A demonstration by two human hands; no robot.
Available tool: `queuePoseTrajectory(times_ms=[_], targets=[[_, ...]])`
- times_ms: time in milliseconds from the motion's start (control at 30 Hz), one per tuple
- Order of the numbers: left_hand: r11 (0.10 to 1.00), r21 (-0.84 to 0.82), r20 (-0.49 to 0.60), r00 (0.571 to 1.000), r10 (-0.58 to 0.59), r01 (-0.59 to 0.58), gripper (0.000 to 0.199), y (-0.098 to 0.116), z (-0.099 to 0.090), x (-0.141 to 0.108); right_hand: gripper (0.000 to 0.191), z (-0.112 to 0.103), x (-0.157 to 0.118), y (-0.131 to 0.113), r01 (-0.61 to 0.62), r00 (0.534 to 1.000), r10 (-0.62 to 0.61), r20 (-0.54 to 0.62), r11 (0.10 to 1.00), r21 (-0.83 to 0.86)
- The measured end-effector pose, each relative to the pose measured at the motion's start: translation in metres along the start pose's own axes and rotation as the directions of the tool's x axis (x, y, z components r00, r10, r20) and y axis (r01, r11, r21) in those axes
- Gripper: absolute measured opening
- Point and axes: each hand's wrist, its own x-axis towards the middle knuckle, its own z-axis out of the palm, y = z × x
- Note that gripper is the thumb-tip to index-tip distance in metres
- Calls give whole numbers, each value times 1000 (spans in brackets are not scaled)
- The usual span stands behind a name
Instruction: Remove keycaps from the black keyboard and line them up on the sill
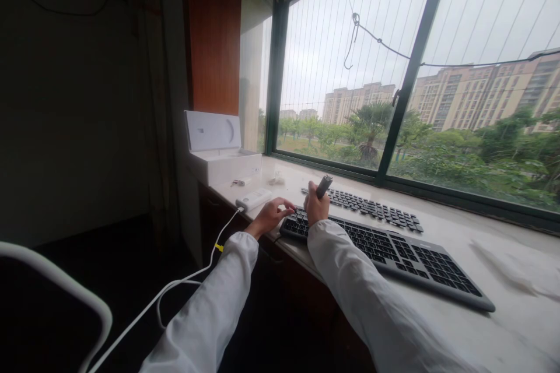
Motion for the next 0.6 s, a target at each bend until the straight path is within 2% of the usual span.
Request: queuePoseTrajectory(times_ms=[67,100,167,267,333,400,500,600], targets=[[999,-24,-58,998,-28,26,27,1,0,-1,52,-7,4,-2,61,997,-68,-41,985,-161],[999,-26,-73,996,-48,47,26,1,0,-1,49,-10,5,-3,114,992,-125,-26,958,-263],[996,-20,-89,992,-88,87,25,0,1,-2,40,-15,4,-6,227,974,-212,86,854,-467],[994,-26,-103,988,-112,110,24,-1,1,-1,27,-19,-1,-12,314,947,-165,275,653,-690],[995,-28,-132,986,-102,99,23,-3,1,-1,24,-19,-4,-15,331,937,-98,336,556,-762],[996,-22,-175,981,-89,86,23,-4,2,0,24,-19,-6,-18,335,930,-43,366,511,-792],[996,-15,-206,975,-84,83,23,-6,2,0,26,-20,-7,-20,316,926,29,377,486,-815],[996,-14,-215,973,-87,86,25,-6,2,1,26,-20,-9,-21,328,916,47,398,482,-812]])
